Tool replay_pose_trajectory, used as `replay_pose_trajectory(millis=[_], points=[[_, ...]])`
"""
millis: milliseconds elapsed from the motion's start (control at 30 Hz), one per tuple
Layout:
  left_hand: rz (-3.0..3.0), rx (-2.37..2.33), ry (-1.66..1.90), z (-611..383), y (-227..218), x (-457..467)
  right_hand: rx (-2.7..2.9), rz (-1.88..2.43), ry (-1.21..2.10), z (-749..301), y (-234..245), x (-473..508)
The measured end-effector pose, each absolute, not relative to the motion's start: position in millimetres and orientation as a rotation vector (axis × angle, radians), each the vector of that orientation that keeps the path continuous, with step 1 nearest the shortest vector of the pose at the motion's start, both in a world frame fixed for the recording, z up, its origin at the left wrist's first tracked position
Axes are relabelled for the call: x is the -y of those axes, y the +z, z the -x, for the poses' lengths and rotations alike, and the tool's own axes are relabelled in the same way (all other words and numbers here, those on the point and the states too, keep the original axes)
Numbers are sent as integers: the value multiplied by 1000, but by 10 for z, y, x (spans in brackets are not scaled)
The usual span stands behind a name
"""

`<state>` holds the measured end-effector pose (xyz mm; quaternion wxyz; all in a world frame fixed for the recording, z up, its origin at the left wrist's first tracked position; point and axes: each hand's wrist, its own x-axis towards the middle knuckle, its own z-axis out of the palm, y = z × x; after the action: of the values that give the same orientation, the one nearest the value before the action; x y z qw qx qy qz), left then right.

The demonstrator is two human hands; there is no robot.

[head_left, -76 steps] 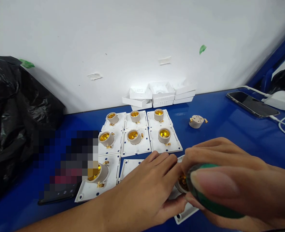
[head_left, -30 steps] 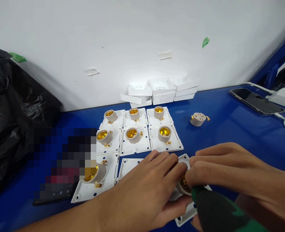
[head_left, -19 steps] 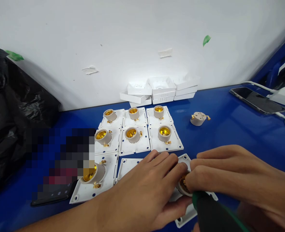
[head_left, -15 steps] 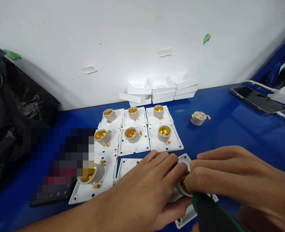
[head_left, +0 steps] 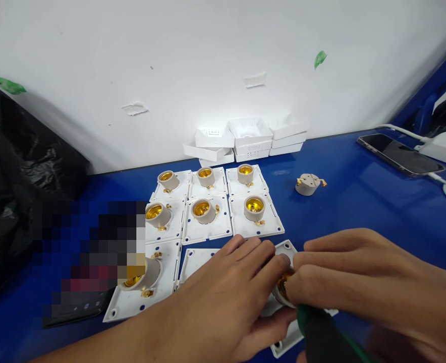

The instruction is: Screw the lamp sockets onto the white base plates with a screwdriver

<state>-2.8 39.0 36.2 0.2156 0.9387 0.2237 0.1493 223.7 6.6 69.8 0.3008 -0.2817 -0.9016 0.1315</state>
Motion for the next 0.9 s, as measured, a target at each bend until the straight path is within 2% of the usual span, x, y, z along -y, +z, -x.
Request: replay_pose_trajectory(millis=[367,600,733,900], points=[[-2639,-559,476,29,323,-394,2367,788,515,-2207,701,-97],[-2620,-576,470,16,315,-388,2372,763,514,-2208,720,-59],[-2634,-574,451,23,316,-394,2274,916,403,-2176,708,-20],[-2603,-582,483,16,342,-380,2347,749,454,-2183,707,-58]])
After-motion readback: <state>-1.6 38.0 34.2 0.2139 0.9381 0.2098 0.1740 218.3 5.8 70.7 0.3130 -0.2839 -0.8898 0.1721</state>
